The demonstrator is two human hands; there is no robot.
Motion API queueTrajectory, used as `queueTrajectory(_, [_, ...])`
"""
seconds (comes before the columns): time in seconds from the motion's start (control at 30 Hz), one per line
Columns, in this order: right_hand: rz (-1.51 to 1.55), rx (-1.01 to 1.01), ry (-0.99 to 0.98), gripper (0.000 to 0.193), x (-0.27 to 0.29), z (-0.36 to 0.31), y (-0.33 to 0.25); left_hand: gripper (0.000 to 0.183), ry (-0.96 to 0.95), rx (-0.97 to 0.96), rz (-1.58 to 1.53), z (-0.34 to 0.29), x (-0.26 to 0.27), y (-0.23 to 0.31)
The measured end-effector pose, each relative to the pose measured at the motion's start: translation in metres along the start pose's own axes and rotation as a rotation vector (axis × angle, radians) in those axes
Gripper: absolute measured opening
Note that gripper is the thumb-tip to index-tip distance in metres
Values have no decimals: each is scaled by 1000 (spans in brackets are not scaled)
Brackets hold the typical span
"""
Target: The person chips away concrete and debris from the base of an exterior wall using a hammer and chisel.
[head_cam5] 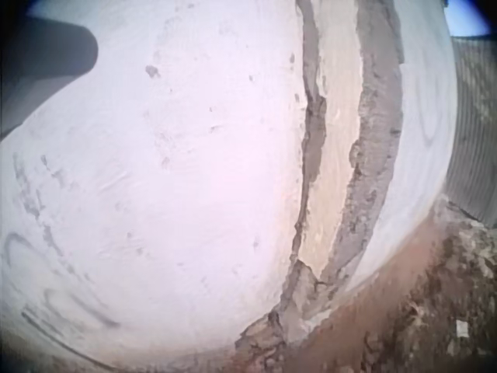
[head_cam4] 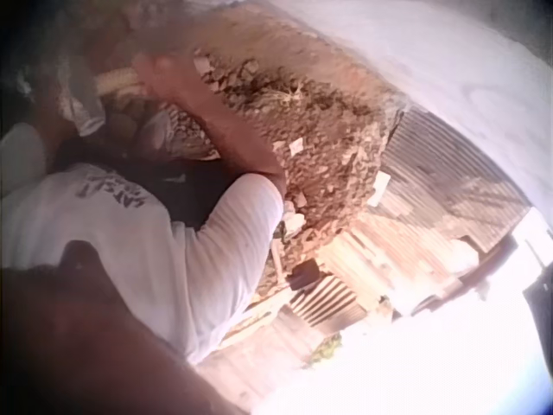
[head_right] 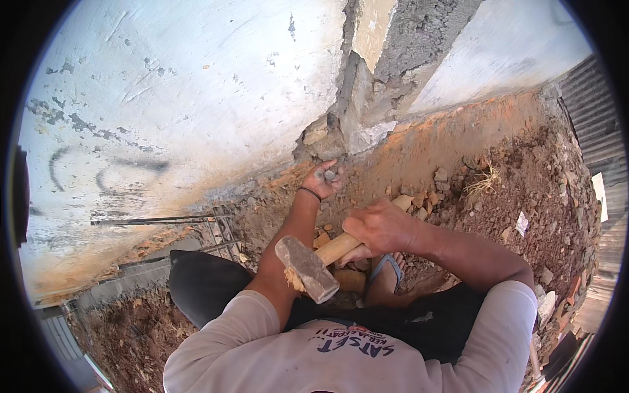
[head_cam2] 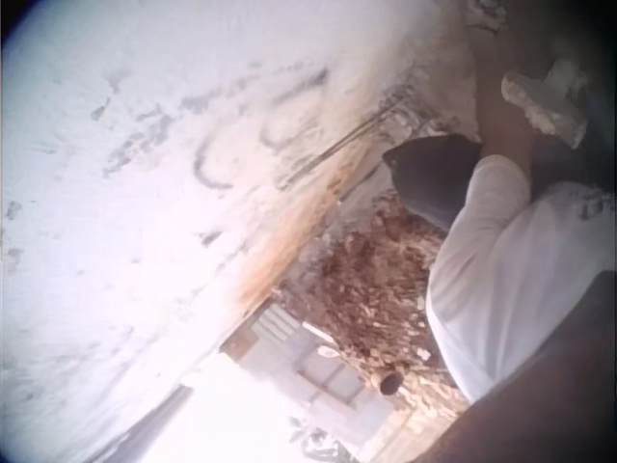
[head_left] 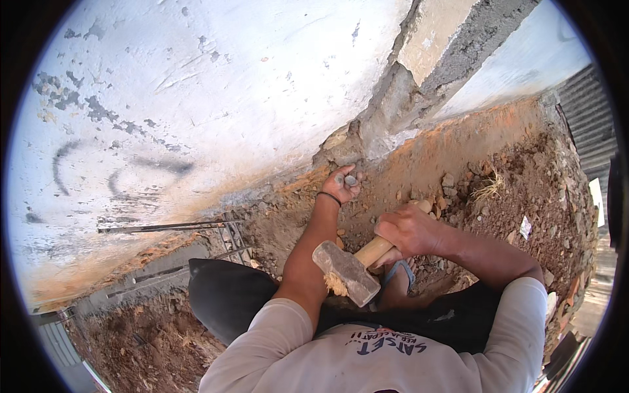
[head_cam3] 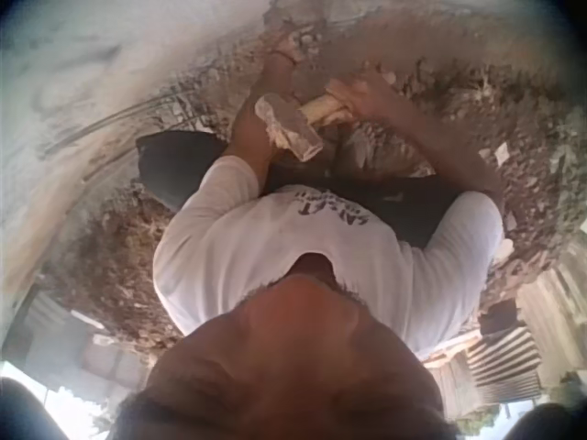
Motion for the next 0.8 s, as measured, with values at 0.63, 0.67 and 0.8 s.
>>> queueTrajectory(0.63, [467, -970, -239, 60, -69, -145, 51, 40, -57, 105, 361, 15, 31, -38])
queueTrajectory(0.67, [463, -1014, -243, 59, -75, -166, 53, 40, -44, 133, 380, 13, 22, -41])
queueTrajectory(0.8, [481, -1183, -151, 53, -66, -210, 55, 30, 27, 52, 563, 5, -6, -45])
Point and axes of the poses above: each hand's wrist, its own z-axis towards the middle knuckle, its own x-axis out of the back of the hand, y = z × x, the point moved 3 cm from there along z, towards the middle knuckle, and after that the axes turned 7 degrees about x, right-handed, at the moved point
